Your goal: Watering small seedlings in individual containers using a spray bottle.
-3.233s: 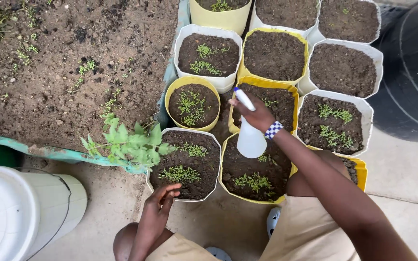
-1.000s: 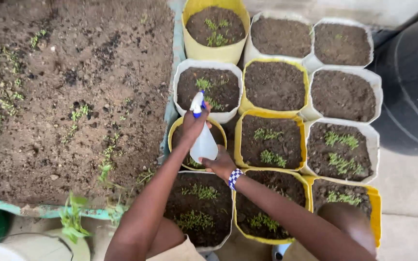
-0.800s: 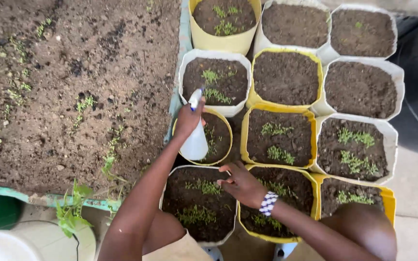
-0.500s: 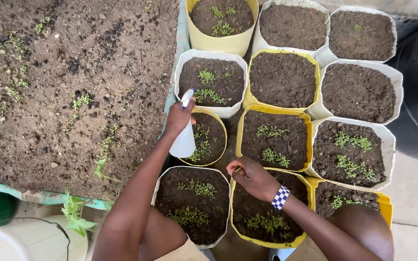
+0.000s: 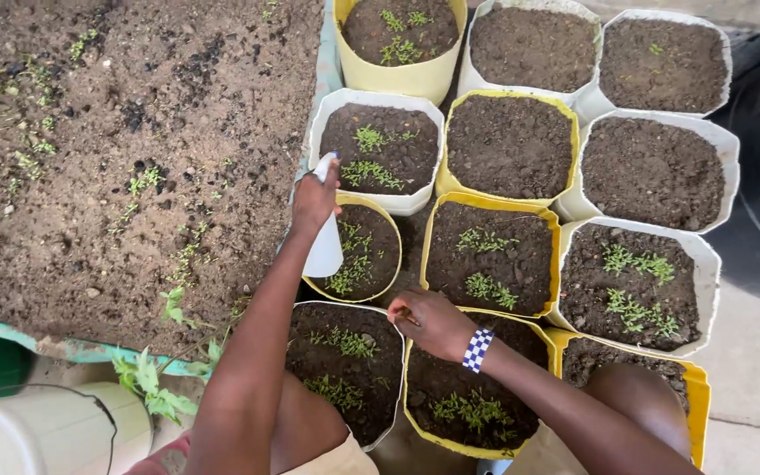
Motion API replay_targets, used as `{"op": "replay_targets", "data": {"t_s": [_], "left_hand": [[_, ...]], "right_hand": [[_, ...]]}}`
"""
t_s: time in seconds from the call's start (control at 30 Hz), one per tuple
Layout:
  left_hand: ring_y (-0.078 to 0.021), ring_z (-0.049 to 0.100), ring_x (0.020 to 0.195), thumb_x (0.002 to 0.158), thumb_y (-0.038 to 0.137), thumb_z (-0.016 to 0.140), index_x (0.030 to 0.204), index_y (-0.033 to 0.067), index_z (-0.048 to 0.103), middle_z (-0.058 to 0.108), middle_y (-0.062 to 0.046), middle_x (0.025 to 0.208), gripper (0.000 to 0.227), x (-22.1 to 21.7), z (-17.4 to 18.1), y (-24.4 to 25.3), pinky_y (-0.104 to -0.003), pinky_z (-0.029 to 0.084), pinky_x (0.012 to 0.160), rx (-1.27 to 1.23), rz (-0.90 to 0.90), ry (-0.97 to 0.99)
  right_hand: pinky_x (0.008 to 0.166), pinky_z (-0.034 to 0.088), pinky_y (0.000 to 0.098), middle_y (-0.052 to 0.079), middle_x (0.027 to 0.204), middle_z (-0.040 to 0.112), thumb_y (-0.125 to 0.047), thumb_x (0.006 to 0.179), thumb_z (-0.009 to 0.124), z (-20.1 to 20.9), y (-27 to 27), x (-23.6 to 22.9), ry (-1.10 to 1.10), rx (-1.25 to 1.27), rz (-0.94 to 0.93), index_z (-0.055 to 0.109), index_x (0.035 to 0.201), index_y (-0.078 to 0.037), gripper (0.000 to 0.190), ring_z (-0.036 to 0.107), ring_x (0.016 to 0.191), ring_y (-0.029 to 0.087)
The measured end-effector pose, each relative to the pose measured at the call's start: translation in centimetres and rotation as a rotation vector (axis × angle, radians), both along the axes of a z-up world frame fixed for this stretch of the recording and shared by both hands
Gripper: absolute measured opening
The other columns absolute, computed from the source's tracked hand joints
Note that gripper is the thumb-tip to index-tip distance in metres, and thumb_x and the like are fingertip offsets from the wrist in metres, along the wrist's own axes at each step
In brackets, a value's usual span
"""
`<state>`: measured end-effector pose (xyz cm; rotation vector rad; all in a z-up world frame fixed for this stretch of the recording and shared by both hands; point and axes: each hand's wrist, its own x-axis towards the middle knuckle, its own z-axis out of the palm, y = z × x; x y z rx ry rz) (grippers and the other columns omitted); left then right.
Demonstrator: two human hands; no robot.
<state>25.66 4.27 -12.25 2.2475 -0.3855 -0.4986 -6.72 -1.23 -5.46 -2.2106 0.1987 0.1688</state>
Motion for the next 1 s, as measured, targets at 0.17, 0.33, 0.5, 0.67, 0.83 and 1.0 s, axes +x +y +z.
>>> {"op": "replay_targets", "data": {"t_s": [0.17,0.33,0.5,0.67,0.83,1.0], "left_hand": [[-0.0212,0.071,0.049,0.097,0.061,0.054,0.086,0.0019,0.073,0.072,-0.008,0.069,0.063,0.6,0.4,-0.1,-0.036,0.059,0.052,-0.093,0.043,0.001],[-0.0215,0.069,0.049,0.099,0.06,0.054,0.081,-0.0002,0.071,0.069,-0.008,0.065,0.065,0.3,1.5,-0.6,-0.038,0.059,0.051,-0.063,0.094,-0.011],[-0.0223,0.07,0.05,0.104,0.057,0.051,0.081,-0.0002,0.072,0.068,-0.012,0.063,0.065,0.9,0.6,0.1,-0.039,0.056,0.053,-0.006,0.076,-0.099],[-0.0223,0.07,0.05,0.104,0.055,0.049,0.085,0.0027,0.074,0.068,-0.013,0.061,0.061,2.0,-1.1,0.5,-0.038,0.055,0.054,-0.052,0.04,-0.129],[-0.0222,0.068,0.048,0.103,0.054,0.05,0.083,0.0,0.071,0.069,-0.01,0.066,0.062,1.4,-0.6,0.7,-0.039,0.055,0.048,-0.105,0.069,-0.083],[-0.021,0.068,0.048,0.104,0.056,0.05,0.082,0.0001,0.071,0.069,-0.01,0.065,0.064,2.1,-0.2,1.1,-0.038,0.055,0.052,-0.058,0.076,-0.056]], "right_hand": [[0.078,0.055,0.0401,0.009,0.092,0.066,-0.02,0.096,0.066,2.1,-0.1,-0.7,-0.016,-0.003,-0.012,0.064,0.097,-0.006,0.014,0.068,0.082,0.023],[0.074,0.054,0.0434,0.012,0.094,0.065,-0.017,0.095,0.066,2.8,-0.4,-1.7,-0.079,-0.008,-0.046,0.063,0.097,-0.004,0.014,0.067,0.083,0.03],[0.075,0.055,0.0439,0.012,0.1,0.063,-0.017,0.095,0.063,4.2,-0.1,-1.5,0.004,0.032,-0.034,0.059,0.102,-0.004,0.016,0.07,0.081,0.029],[0.077,0.055,0.0443,0.012,0.094,0.064,-0.018,0.095,0.066,3.4,0.5,-1.1,-0.02,-0.063,-0.022,0.061,0.1,-0.004,0.016,0.066,0.083,0.031],[0.079,0.055,0.0438,0.013,0.093,0.064,-0.018,0.095,0.066,3.0,1.5,-0.8,-0.115,-0.092,0.012,0.063,0.096,-0.003,0.015,0.066,0.086,0.032],[0.081,0.055,0.0435,0.012,0.099,0.063,-0.019,0.095,0.064,3.9,2.0,-0.2,0.056,-0.113,0.074,0.062,0.096,-0.003,0.017,0.067,0.087,0.031]]}}
